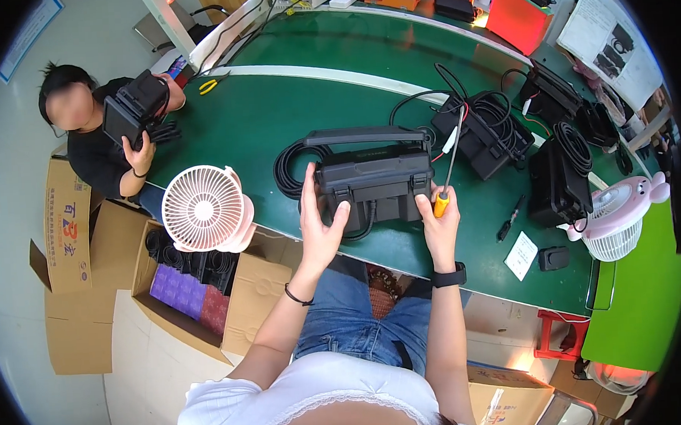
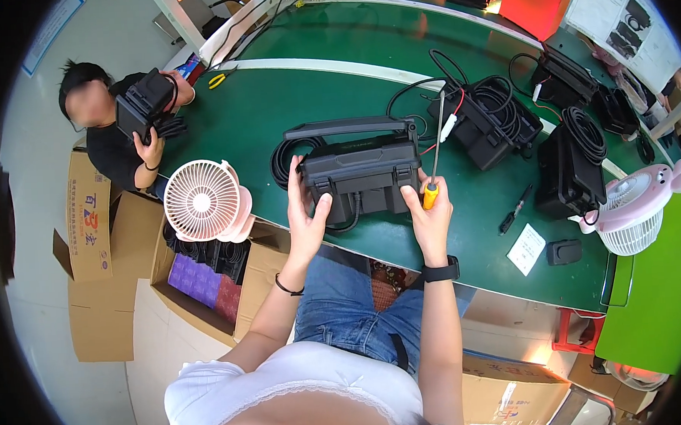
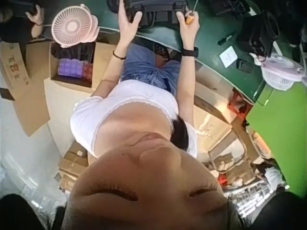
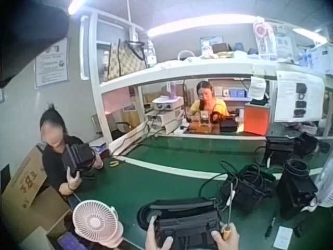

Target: Assembling and testing portable solar lights at a workstation.

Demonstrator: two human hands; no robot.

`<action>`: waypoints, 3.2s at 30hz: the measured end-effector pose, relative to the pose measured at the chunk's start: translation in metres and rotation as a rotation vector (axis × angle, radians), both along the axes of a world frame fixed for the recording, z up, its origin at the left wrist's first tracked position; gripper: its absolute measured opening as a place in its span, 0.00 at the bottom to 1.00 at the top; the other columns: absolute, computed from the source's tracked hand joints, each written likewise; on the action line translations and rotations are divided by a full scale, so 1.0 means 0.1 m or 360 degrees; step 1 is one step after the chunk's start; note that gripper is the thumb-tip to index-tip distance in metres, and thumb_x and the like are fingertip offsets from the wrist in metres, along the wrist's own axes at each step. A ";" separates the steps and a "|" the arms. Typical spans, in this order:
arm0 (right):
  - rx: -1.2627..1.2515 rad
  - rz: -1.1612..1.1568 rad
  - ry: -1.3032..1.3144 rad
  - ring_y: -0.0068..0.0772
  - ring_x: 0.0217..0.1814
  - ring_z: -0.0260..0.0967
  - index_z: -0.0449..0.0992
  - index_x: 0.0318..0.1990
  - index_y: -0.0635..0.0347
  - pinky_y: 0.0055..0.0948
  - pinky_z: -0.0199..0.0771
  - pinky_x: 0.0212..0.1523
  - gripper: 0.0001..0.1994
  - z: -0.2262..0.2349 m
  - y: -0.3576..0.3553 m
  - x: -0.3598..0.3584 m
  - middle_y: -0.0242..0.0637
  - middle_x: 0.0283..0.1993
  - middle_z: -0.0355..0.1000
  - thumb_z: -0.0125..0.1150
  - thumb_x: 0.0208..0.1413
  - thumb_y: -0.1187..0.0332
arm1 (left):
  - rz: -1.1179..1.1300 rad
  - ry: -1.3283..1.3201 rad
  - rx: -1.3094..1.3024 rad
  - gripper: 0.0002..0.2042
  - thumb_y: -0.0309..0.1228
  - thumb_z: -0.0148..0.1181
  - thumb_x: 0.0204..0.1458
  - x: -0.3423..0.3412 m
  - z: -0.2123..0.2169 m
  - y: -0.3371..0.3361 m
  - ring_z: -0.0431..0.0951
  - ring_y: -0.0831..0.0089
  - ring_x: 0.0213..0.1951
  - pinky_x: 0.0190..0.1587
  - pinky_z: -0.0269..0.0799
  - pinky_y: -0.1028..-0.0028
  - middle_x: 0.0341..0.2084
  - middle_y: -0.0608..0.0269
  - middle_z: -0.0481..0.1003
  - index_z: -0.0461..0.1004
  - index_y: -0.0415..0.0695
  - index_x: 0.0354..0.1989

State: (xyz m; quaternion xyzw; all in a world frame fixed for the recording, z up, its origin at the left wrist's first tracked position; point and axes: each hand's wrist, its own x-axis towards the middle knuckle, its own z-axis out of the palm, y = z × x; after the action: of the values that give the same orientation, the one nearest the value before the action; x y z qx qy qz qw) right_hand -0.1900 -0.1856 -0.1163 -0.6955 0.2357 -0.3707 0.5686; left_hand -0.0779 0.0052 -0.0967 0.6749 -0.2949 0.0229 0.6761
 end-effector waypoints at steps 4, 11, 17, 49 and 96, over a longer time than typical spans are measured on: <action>-0.0055 -0.0067 -0.0022 0.35 0.60 0.71 0.62 0.35 0.60 0.25 0.68 0.46 0.19 -0.02 -0.02 -0.05 0.39 0.41 0.73 0.71 0.55 0.63 | 0.0484 -0.1040 0.0481 0.39 0.33 0.72 0.41 0.06 0.38 -0.05 0.69 0.51 0.58 0.61 0.63 0.58 0.61 0.47 0.64 0.61 0.39 0.64; -0.0239 -0.0149 0.0183 0.28 0.38 0.73 0.67 0.42 0.62 0.28 0.74 0.39 0.19 0.19 0.09 -0.11 0.43 0.54 0.76 0.68 0.56 0.59 | -0.0005 -0.1596 0.1076 0.36 0.45 0.71 0.38 0.24 0.75 -0.42 0.74 0.63 0.49 0.58 0.65 0.59 0.51 0.63 0.74 0.70 0.55 0.61; -0.0424 -0.0378 0.0274 0.34 0.34 0.74 0.68 0.56 0.60 0.29 0.73 0.39 0.18 0.43 0.32 -0.50 0.38 0.48 0.77 0.61 0.62 0.63 | 0.0096 -0.1393 0.1127 0.31 0.48 0.69 0.39 0.36 0.73 -0.57 0.79 0.65 0.46 0.58 0.66 0.59 0.44 0.63 0.78 0.74 0.54 0.55; -0.0935 -0.0160 0.0638 0.45 0.36 0.73 0.76 0.46 0.57 0.37 0.73 0.37 0.14 0.39 0.81 -0.90 0.42 0.36 0.74 0.67 0.52 0.72 | 0.0109 -0.1186 0.1205 0.14 0.42 0.52 0.61 0.49 0.82 -0.66 0.81 0.61 0.34 0.36 0.77 0.66 0.35 0.64 0.81 0.80 0.58 0.50; -0.0779 0.0141 0.0736 0.48 0.29 0.75 0.71 0.55 0.63 0.38 0.77 0.28 0.15 0.61 1.10 -0.88 0.49 0.34 0.74 0.56 0.62 0.70 | 0.0152 -0.1144 0.1089 0.11 0.39 0.55 0.59 0.50 0.77 -0.68 0.81 0.65 0.34 0.38 0.75 0.67 0.33 0.66 0.81 0.81 0.55 0.46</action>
State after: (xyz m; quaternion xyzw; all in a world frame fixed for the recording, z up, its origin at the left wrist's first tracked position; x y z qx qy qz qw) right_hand -0.2776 -0.0758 -0.0556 -0.8866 0.2321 -0.2237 0.3318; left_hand -0.0277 -0.0627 -0.0193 0.8201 -0.4688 0.1871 0.2697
